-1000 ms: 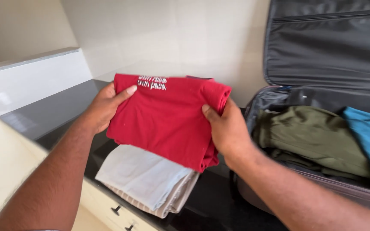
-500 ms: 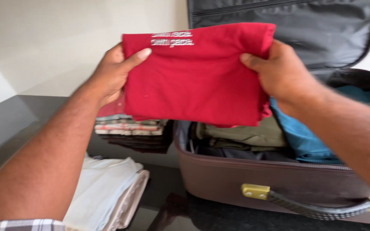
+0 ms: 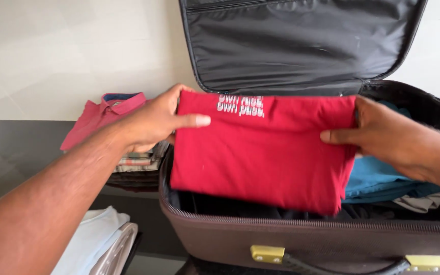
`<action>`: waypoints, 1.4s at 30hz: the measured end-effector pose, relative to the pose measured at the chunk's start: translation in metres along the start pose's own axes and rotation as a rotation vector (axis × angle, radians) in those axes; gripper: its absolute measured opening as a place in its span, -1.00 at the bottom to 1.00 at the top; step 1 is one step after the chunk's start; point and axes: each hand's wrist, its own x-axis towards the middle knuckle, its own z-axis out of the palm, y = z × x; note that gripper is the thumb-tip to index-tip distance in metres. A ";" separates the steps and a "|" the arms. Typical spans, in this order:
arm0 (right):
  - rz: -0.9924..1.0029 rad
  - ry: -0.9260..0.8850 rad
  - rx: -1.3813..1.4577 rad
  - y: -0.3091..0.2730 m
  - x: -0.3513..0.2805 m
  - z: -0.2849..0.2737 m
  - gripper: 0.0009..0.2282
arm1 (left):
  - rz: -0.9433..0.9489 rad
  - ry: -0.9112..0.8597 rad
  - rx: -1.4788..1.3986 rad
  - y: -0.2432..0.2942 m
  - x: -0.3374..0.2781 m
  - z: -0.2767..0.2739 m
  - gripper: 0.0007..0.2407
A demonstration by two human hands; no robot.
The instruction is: The person folds various clothing items, including pants, t-shirts, and shirts, and places them into an open suitcase. The person handles each item by hand, folding them neatly before arranging them inside the luggage.
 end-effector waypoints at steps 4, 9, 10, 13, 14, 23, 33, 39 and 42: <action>0.128 -0.092 -0.013 0.001 -0.004 -0.001 -0.52 | -0.055 -0.065 0.065 0.011 -0.012 0.011 -0.47; 0.222 -0.266 -0.220 0.016 -0.003 0.007 -0.49 | -0.216 -0.283 0.142 0.011 -0.016 0.013 -0.48; 0.222 -0.265 -0.221 0.017 -0.002 0.007 -0.49 | -0.216 -0.282 0.141 0.009 -0.016 0.013 -0.48; 0.274 -0.363 -0.166 0.021 -0.003 0.010 -0.48 | -0.219 -0.324 0.140 0.003 -0.015 0.015 -0.54; 0.311 -0.374 -0.146 0.021 -0.004 0.011 -0.47 | -0.238 -0.321 0.183 0.003 -0.016 0.015 -0.55; 0.370 -0.435 -0.153 0.017 -0.013 0.021 -0.44 | -0.316 -0.303 0.362 -0.003 -0.016 0.025 -0.47; 0.377 -0.473 -0.209 0.025 -0.011 0.022 -0.52 | -0.081 -0.050 0.390 -0.038 -0.019 0.060 -0.19; 0.469 -0.538 -0.304 -0.024 -0.038 0.031 -0.50 | -0.171 -0.242 0.675 -0.021 -0.027 0.044 -0.44; 0.405 -0.644 -0.414 0.014 -0.017 0.025 -0.48 | -0.249 -0.324 0.759 -0.010 -0.030 0.045 -0.44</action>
